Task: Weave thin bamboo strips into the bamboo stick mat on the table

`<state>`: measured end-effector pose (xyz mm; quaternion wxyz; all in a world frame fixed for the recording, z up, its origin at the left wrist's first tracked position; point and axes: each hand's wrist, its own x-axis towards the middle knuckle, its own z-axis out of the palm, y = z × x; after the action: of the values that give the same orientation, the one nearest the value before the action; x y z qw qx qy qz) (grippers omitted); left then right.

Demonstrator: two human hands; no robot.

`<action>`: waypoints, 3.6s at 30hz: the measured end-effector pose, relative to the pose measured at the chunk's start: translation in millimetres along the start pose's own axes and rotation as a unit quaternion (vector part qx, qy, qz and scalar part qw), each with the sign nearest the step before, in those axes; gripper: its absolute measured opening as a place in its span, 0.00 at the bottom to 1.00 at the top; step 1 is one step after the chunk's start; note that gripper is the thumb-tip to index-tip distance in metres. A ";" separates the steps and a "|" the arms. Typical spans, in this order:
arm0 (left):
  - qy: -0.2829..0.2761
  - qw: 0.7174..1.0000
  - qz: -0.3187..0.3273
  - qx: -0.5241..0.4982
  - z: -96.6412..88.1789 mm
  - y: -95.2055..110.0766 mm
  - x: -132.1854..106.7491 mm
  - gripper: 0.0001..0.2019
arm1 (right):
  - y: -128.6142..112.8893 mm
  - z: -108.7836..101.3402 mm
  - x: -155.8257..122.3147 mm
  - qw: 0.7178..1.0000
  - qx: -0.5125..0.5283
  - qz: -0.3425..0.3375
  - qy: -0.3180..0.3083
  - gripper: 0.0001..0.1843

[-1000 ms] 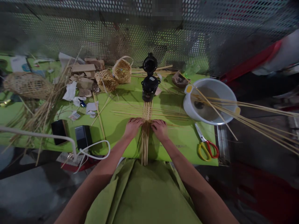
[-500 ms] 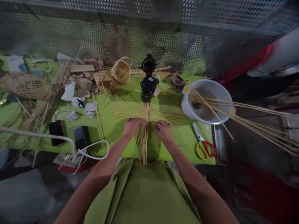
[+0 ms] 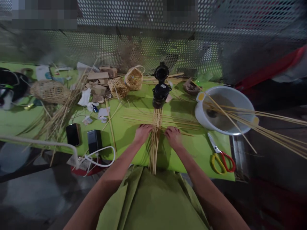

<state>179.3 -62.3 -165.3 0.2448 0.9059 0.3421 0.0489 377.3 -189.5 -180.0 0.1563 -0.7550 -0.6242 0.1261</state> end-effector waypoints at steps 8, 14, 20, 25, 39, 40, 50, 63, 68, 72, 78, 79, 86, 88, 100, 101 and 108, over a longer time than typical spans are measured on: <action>-0.009 1.000 -0.016 -0.001 -2.4 2.8 -1.3 0.16 | 5.8 0.7 8.4 1.000 -0.002 -0.011 -0.017 0.09; -0.014 1.000 -0.009 0.008 -2.3 2.5 -0.7 0.13 | -10.6 1.7 19.8 0.999 -0.007 -0.035 -0.037 0.08; -0.009 1.000 -0.001 -0.005 3.2 -3.0 -0.1 0.09 | -22.3 0.9 19.0 0.999 -0.011 -0.024 -0.033 0.09; -0.002 1.000 0.000 -0.005 3.4 -4.6 0.3 0.08 | -20.9 2.9 9.6 0.999 -0.038 -0.030 -0.017 0.09; -0.005 1.000 -0.003 0.009 2.3 -5.5 2.3 0.12 | -14.3 10.1 10.3 0.997 -0.047 -0.011 -0.056 0.08; -0.006 1.000 -0.004 0.011 2.2 -5.2 2.6 0.12 | -12.7 8.7 11.2 0.997 -0.045 -0.008 -0.058 0.07; -0.009 0.999 0.019 0.043 3.1 2.6 1.9 0.13 | -11.0 -5.2 9.8 0.998 -0.041 -0.032 -0.023 0.12; -0.002 0.998 0.029 0.061 7.0 8.3 1.0 0.17 | -5.5 6.6 9.6 0.997 0.011 -0.078 0.014 0.12; -0.012 0.998 -0.005 0.058 6.2 14.0 2.8 0.17 | -3.5 11.8 14.7 0.997 0.014 -0.078 0.023 0.11; -0.011 0.998 -0.011 0.054 5.8 15.5 2.8 0.17 | -5.7 12.3 16.8 0.998 0.015 -0.056 0.033 0.11; -0.026 0.998 -0.008 0.050 0.3 13.3 3.0 0.14 | -8.1 -0.1 9.5 0.997 0.053 -0.049 0.003 0.13; -0.027 0.998 -0.010 0.047 -0.5 13.6 2.9 0.13 | -8.8 -1.8 8.5 0.998 0.055 -0.040 0.002 0.13; -0.033 0.996 -0.012 0.085 -4.0 20.6 6.9 0.14 | -16.1 -5.7 14.2 1.000 -0.009 -0.003 -0.026 0.14; -0.040 0.995 -0.004 0.093 -5.0 21.3 8.0 0.13 | -16.3 -6.1 16.4 0.999 -0.025 -0.014 -0.035 0.13; -0.091 0.987 -0.015 0.130 -12.7 35.4 16.8 0.13 | -31.1 -22.5 36.4 0.985 -0.102 -0.004 -0.137 0.13; -0.093 0.987 -0.014 0.131 -12.6 37.3 18.1 0.14 | -33.3 -24.6 38.6 0.982 -0.113 -0.008 -0.150 0.13; -0.101 0.988 -0.004 0.120 -9.9 41.5 22.7 0.14 | -45.6 -30.4 44.3 0.975 -0.131 -0.018 -0.177 0.14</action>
<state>218.7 -70.5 -138.6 0.1675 0.9275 0.3230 -0.0856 356.3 -140.5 -134.0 -0.0553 -0.7234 -0.6664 0.1720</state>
